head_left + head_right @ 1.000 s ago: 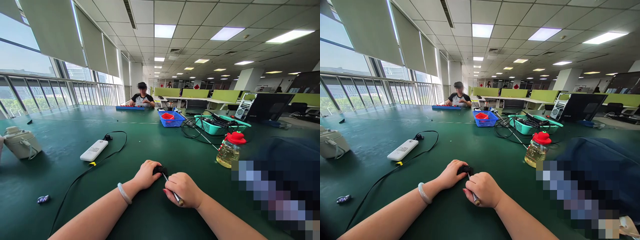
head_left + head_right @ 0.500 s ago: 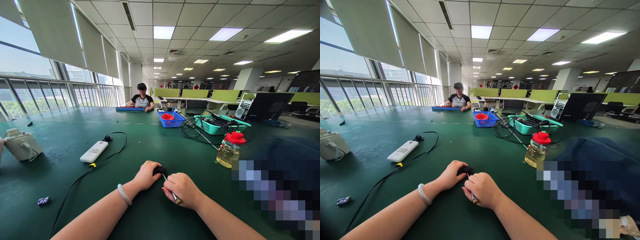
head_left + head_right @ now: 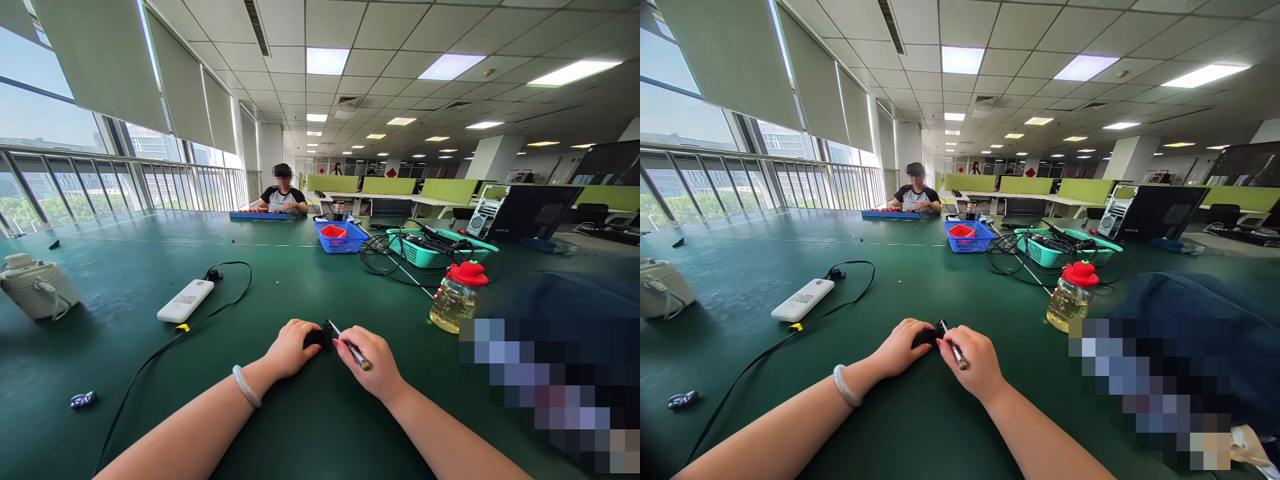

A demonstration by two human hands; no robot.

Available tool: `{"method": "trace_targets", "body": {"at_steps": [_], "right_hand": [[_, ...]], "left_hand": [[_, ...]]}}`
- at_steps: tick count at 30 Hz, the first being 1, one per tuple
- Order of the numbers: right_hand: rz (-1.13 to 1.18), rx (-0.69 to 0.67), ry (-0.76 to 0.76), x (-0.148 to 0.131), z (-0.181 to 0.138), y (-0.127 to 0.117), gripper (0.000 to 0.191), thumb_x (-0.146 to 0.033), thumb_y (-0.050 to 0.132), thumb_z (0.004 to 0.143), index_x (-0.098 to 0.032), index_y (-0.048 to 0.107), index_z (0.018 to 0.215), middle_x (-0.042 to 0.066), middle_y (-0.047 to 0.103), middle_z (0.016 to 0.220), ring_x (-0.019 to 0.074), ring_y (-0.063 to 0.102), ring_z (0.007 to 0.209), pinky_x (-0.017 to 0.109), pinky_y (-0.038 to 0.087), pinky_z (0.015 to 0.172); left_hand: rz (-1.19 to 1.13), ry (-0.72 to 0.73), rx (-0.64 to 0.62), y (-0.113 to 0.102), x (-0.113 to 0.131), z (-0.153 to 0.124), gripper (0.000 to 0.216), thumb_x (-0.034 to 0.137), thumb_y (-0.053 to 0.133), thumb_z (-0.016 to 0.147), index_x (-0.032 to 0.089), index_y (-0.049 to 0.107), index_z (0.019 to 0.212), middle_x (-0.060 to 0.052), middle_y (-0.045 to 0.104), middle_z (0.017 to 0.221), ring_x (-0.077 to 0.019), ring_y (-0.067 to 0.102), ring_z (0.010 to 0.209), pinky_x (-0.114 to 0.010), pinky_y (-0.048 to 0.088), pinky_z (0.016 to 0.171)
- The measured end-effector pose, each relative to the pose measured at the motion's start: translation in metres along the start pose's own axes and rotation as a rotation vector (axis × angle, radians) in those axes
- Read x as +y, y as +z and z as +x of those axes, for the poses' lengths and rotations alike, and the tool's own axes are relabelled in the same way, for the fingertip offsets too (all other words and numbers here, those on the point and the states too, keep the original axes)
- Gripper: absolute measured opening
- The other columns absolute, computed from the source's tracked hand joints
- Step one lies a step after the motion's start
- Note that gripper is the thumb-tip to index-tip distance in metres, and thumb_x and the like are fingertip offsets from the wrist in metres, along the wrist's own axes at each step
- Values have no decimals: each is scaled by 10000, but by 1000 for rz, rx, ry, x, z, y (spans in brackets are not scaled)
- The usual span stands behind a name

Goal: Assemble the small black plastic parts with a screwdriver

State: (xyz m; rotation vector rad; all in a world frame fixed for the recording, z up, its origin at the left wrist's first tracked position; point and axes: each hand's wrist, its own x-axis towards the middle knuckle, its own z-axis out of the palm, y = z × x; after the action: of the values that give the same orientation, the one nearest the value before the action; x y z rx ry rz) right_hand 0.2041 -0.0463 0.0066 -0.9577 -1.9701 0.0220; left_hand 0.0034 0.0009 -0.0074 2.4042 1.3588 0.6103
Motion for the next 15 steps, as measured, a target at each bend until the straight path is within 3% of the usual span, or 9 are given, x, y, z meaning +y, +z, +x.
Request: {"method": "trace_targets", "body": {"at_steps": [3,6,8,11,15], "right_hand": [[164,87,227,9,3,1,161,-340,579,886,-202,661,877,32,640,769,137,564,617,240,452,590],[321,139,393,18,4,4,319,-447,596,858,-190,678,1029,49,650,802,143,549,575,269,476,566],[411,145,490,22,3,6,423,-544,535,875,-166,692,983,46,623,724,141,525,527,271,456,516],[433,149,557,25,1,7,535,-644,470,877,-156,688,854,20,547,614,132,479,485,257,399,462],[437,190,547,26,1,8,528,-663,471,871,-171,662,860,-1,517,601,128,458,485,248,380,460]], "left_hand": [[-16,15,-4,-1,1,-1,340,278,630,792,232,634,1129,-46,677,1138,-256,527,1151,-408,409,1025],[-27,16,-10,-3,3,-1,382,279,659,759,241,630,1138,-43,677,1137,-267,519,1161,-417,409,1027],[-28,7,-15,-4,4,-2,382,275,663,757,244,630,1137,-41,678,1134,-268,518,1163,-418,411,1024],[-32,-5,-27,-5,6,-2,375,259,661,762,253,633,1136,-35,678,1134,-261,520,1164,-414,412,1025],[-38,-11,-30,-5,5,-1,375,248,669,762,257,636,1136,-32,677,1135,-255,519,1167,-412,404,1033]]}}
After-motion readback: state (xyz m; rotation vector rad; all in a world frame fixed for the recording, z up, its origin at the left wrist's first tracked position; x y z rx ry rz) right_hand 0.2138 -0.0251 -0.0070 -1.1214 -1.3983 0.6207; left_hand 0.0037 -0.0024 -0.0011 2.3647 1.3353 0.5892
